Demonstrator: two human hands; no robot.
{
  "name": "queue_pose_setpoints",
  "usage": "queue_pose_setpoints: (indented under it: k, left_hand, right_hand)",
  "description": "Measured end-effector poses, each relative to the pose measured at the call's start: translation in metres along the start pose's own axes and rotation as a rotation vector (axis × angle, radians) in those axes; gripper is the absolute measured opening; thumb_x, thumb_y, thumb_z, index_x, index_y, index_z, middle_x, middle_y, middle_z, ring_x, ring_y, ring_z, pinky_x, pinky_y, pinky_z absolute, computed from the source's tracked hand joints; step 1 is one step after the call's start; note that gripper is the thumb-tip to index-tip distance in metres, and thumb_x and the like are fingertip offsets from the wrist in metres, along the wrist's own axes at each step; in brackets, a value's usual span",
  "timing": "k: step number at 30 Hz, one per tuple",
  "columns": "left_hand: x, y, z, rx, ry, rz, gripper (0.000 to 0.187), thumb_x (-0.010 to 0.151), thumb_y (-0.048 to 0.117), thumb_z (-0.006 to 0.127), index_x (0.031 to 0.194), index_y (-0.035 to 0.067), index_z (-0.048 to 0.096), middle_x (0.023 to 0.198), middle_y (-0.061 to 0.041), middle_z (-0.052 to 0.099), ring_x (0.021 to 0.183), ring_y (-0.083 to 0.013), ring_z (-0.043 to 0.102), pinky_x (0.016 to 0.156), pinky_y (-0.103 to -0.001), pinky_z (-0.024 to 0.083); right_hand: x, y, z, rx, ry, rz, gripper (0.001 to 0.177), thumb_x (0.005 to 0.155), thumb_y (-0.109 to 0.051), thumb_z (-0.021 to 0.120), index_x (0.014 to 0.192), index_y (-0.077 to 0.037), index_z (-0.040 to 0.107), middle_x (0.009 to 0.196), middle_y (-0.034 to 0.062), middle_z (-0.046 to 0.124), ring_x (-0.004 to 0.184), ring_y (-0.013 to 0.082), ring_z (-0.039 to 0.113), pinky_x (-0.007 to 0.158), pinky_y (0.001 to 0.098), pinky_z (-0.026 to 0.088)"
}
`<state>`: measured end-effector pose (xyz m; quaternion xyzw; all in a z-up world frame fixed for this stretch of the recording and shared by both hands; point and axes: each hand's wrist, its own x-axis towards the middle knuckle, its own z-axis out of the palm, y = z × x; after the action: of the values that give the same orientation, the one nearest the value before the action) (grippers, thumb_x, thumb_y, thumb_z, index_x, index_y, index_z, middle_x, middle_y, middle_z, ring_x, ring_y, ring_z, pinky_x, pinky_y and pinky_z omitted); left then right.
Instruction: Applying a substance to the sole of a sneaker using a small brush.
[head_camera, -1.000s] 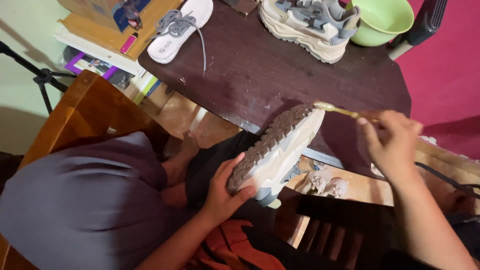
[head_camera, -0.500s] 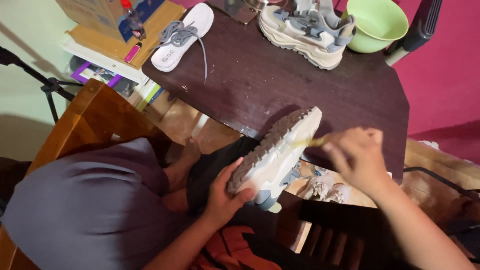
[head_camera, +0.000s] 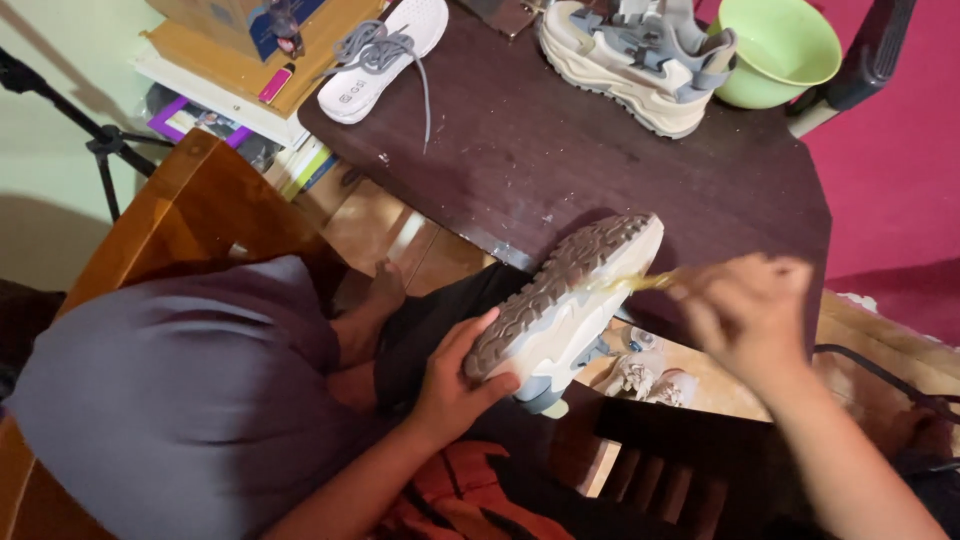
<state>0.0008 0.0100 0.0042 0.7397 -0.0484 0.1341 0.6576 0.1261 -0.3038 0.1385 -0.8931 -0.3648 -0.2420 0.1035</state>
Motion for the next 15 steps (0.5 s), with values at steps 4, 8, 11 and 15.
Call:
queue_pose_setpoints:
  k: [4,8,11,15]
  left_hand:
    - [0.0,0.001,0.0,-0.011,0.001,-0.013,0.075,0.083,0.047,0.078,0.143,0.007,0.057,0.136,-0.014,0.062,0.125,-0.0252,0.062,0.107,-0.037,0.046]
    - [-0.001,0.002,0.002,-0.034,-0.02,-0.05,0.077,0.082,0.045,0.079,0.145,0.007,0.057,0.137,-0.015,0.061,0.127,-0.0246,0.06,0.109,-0.036,0.044]
    - [-0.003,-0.004,0.005,-0.074,0.077,0.07,0.083,0.073,0.037,0.093,0.143,0.004,0.062,0.123,-0.025,0.064,0.115,-0.0424,0.067,0.097,-0.051,0.052]
    - [-0.003,0.01,0.002,-0.042,-0.002,-0.084,0.078,0.081,0.045,0.08,0.145,0.008,0.057,0.137,-0.013,0.061,0.127,-0.0237,0.06,0.108,-0.035,0.045]
  right_hand:
    - [-0.018,0.031,-0.009,-0.177,0.048,0.152,0.011,0.101,-0.009,0.072,0.097,-0.02,0.072,0.105,-0.0033,0.073,0.091,0.0199,0.061,0.096,0.044,0.024]
    - [-0.013,-0.022,0.0,-0.147,0.039,0.041,0.016,0.102,-0.014,0.074,0.092,-0.027,0.07,0.096,-0.0115,0.07,0.09,0.0179,0.059,0.094,0.0465,0.023]
    - [-0.019,-0.046,0.01,0.01,0.025,-0.095,0.013,0.084,-0.017,0.068,0.074,-0.024,0.064,0.093,-0.0045,0.07,0.085,0.0225,0.063,0.086,0.0461,0.035]
    - [-0.024,0.001,-0.005,-0.225,-0.007,0.01,0.008,0.09,-0.021,0.075,0.096,-0.026,0.071,0.104,-0.0055,0.069,0.097,0.0214,0.059,0.093,0.0441,0.026]
